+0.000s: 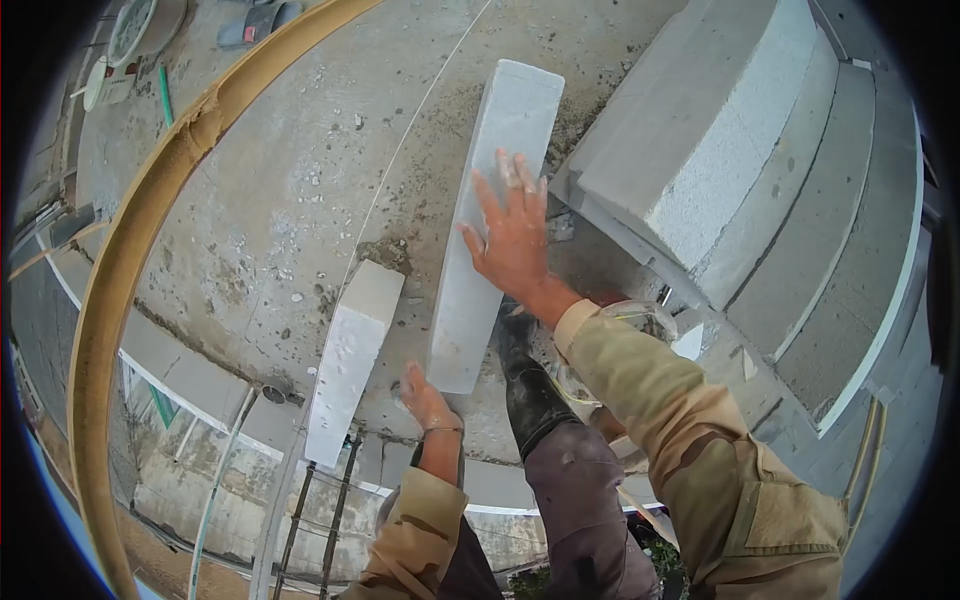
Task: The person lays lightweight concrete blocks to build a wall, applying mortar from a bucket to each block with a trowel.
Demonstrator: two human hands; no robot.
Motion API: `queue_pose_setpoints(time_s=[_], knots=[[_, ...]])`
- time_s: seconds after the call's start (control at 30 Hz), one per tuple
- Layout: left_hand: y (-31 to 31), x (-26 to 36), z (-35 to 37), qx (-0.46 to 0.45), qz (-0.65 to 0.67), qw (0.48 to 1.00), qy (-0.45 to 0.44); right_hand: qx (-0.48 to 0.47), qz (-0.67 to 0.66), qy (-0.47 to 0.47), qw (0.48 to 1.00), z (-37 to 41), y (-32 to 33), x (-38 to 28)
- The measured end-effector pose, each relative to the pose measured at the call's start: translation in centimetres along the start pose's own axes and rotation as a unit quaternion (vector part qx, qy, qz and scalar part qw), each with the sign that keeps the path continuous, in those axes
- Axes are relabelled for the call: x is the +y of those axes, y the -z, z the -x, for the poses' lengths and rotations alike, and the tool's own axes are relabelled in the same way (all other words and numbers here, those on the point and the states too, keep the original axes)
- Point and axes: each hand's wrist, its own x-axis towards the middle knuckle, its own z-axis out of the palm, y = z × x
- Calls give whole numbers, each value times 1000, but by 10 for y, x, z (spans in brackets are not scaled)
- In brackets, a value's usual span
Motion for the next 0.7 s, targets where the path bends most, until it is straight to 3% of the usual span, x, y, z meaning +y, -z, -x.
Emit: queue_pose_setpoints(time_s=[0.03, 0.07, 0.1, 0.13, 0.17, 0.2, 0.23, 0.27, 0.33, 0.37, 0.5, 0.57, 0.7], knots=[[43, -58, -17, 49, 63, 991, 110, -105, 4, 154, 983, 13, 6, -4], [67, -72, -18, 21, 124, 978, 167, -99, 10, 156, 983, 29, 5, 0], [77, -83, -29, -11, 185, 957, 221, -133, 26, 222, 966, 43, -1, 8], [82, -94, -41, -25, 190, 957, 216, -167, 45, 284, 943, 54, -10, 11], [81, -110, -48, -29, 241, 931, 272, -162, 58, 288, 942, 61, -16, 10], [76, -124, -53, -29, 290, 898, 329, -94, 72, 127, 985, 68, -21, 5], [64, -110, -47, -42, 315, 874, 366, -23, 81, -36, 996, 75, -27, 3], [53, -122, -60, -50, 324, 869, 370, -20, 91, -26, 995, 78, -39, -1], [35, -124, -80, -271, 452, 798, 292, 28, -87, -148, 985, 83, -66, -11], [21, -113, -90, -202, 375, 852, 304, 28, -87, -147, 985, 86, -71, -9], [14, -113, -98, -275, 407, 841, 225, 42, -111, -138, 983, 68, -74, -1], [-10, -74, -100, -305, 431, 818, 229, 66, -124, -137, 981, 43, -71, 4], [-67, -18, -118, -352, 370, 838, 194, 87, -113, -180, 973, -32, -58, 21]])
